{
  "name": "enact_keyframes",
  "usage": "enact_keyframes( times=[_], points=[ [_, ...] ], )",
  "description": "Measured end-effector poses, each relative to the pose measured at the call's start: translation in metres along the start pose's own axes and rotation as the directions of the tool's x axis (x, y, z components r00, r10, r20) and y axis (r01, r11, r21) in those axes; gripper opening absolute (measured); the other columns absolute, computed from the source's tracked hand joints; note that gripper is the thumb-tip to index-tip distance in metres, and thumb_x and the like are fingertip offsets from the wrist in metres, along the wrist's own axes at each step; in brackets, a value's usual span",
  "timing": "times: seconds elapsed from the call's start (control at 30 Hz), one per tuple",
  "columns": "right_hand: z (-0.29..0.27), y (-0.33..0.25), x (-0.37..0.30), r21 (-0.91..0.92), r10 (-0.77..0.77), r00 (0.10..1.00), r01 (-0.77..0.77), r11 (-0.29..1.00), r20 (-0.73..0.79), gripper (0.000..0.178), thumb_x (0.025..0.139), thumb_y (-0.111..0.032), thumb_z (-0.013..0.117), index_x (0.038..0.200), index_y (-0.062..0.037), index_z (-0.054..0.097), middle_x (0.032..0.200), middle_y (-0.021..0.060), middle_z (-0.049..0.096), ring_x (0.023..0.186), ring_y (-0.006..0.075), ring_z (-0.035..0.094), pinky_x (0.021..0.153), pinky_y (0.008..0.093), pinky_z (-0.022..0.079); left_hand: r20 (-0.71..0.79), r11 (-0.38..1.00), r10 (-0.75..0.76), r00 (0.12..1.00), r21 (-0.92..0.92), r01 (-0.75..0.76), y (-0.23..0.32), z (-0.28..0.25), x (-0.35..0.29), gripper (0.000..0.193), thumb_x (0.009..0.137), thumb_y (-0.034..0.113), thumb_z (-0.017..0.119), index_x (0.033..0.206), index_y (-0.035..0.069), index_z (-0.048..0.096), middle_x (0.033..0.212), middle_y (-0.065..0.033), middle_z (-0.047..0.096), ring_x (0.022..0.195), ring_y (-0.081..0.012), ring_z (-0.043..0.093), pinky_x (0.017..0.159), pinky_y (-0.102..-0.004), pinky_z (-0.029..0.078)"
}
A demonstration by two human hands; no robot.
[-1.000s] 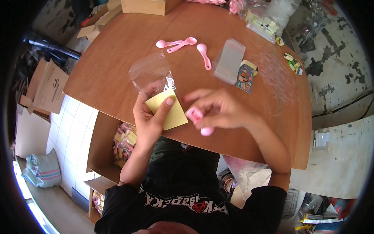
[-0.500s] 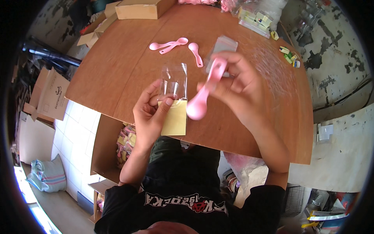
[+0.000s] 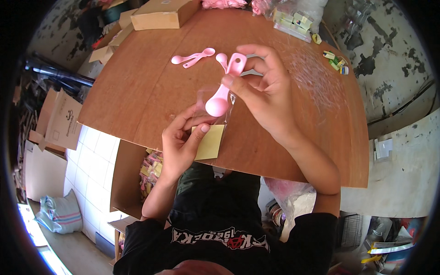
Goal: The person places a yellow sticky note and a pink plastic spoon into a small clear plastic bag, then seals the bag. This process is repeated multiple times with additional spoons and notes.
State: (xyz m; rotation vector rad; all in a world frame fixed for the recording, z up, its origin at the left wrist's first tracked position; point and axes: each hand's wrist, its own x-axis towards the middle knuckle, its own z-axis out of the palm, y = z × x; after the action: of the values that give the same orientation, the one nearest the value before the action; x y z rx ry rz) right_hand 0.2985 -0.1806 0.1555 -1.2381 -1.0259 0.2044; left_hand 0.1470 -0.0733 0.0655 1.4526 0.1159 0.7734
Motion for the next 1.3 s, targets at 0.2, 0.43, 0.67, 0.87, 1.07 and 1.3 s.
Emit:
enact_keyframes(
  times=[0.2, 0.43, 0.67, 0.87, 1.07, 1.3],
  points=[
    [0.005, 0.000, -0.003, -0.057, -0.056, 0.997, 0.059, 0.997, 0.057, 0.035, 0.089, -0.003, 0.071, 0.119, -0.0002, 0.053, 0.101, 0.0082, 0.067, 0.092, 0.0112, 0.065, 0.082, 0.0273, 0.055, 0.018, 0.994, -0.086, 0.996, -0.072, 0.087, -0.001, 0.003, 0.002, 0.042, 0.096, -0.002, 0.060, 0.135, -0.009, 0.048, 0.115, -0.0160, 0.069, 0.106, -0.0172, 0.065, 0.094, -0.0286, 0.050],
    [0.008, -0.006, -0.010, -0.044, 0.061, 0.998, -0.059, 0.997, 0.026, 0.024, 0.090, -0.005, 0.071, 0.110, 0.0004, 0.059, 0.101, 0.0062, 0.067, 0.092, 0.0107, 0.065, 0.082, 0.0269, 0.054, 0.031, 0.996, -0.075, 0.997, -0.036, 0.076, 0.000, 0.001, 0.002, 0.041, 0.095, -0.001, 0.062, 0.134, -0.008, 0.050, 0.117, -0.0151, 0.067, 0.106, -0.0166, 0.065, 0.092, -0.0281, 0.051],
    [-0.002, 0.013, -0.017, -0.272, -0.048, 0.980, 0.101, 0.957, 0.195, 0.014, 0.090, -0.006, 0.071, 0.101, 0.0012, 0.067, 0.104, 0.0074, 0.068, 0.092, 0.0118, 0.066, 0.082, 0.0271, 0.054, 0.092, 0.993, -0.096, 0.991, -0.054, 0.101, 0.008, 0.002, 0.002, 0.047, 0.094, -0.005, 0.061, 0.138, -0.007, 0.045, 0.124, -0.0185, 0.064, 0.111, -0.0218, 0.064, 0.094, -0.0313, 0.051],
    [-0.015, -0.054, -0.010, -0.129, -0.065, 0.990, 0.081, 0.988, 0.129, 0.012, 0.090, -0.001, 0.068, 0.100, 0.0064, 0.066, 0.101, 0.0123, 0.068, 0.092, 0.0160, 0.068, 0.082, 0.0294, 0.055, 0.039, 0.980, 0.200, 0.979, -0.011, -0.200, 0.004, -0.007, 0.006, 0.058, 0.093, 0.003, 0.064, 0.143, -0.005, 0.037, 0.139, -0.0221, 0.051, 0.128, -0.0302, 0.053, 0.107, -0.0419, 0.042],
    [-0.012, -0.026, 0.002, -0.506, -0.105, 0.925, 0.292, 0.812, 0.366, 0.018, 0.085, -0.001, 0.072, 0.102, 0.0024, 0.069, 0.099, 0.0125, 0.070, 0.089, 0.0178, 0.068, 0.078, 0.0294, 0.054, -0.024, 0.959, 0.275, 0.961, 0.082, -0.272, 0.010, -0.007, 0.019, 0.056, 0.094, 0.008, 0.064, 0.143, -0.003, 0.039, 0.142, -0.0200, 0.048, 0.131, -0.0304, 0.049, 0.111, -0.0443, 0.037],
    [0.005, -0.040, -0.019, -0.405, -0.070, 0.923, 0.233, 0.884, 0.379, 0.016, 0.087, -0.002, 0.069, 0.102, 0.0017, 0.071, 0.096, 0.0123, 0.071, 0.087, 0.0186, 0.068, 0.076, 0.0294, 0.053, 0.089, 0.972, 0.027, 0.996, -0.233, -0.006, 0.033, 0.002, 0.014, 0.032, 0.100, 0.004, 0.056, 0.130, -0.006, 0.055, 0.116, -0.0139, 0.067, 0.103, -0.0154, 0.065, 0.085, -0.0274, 0.055]
  ],
)
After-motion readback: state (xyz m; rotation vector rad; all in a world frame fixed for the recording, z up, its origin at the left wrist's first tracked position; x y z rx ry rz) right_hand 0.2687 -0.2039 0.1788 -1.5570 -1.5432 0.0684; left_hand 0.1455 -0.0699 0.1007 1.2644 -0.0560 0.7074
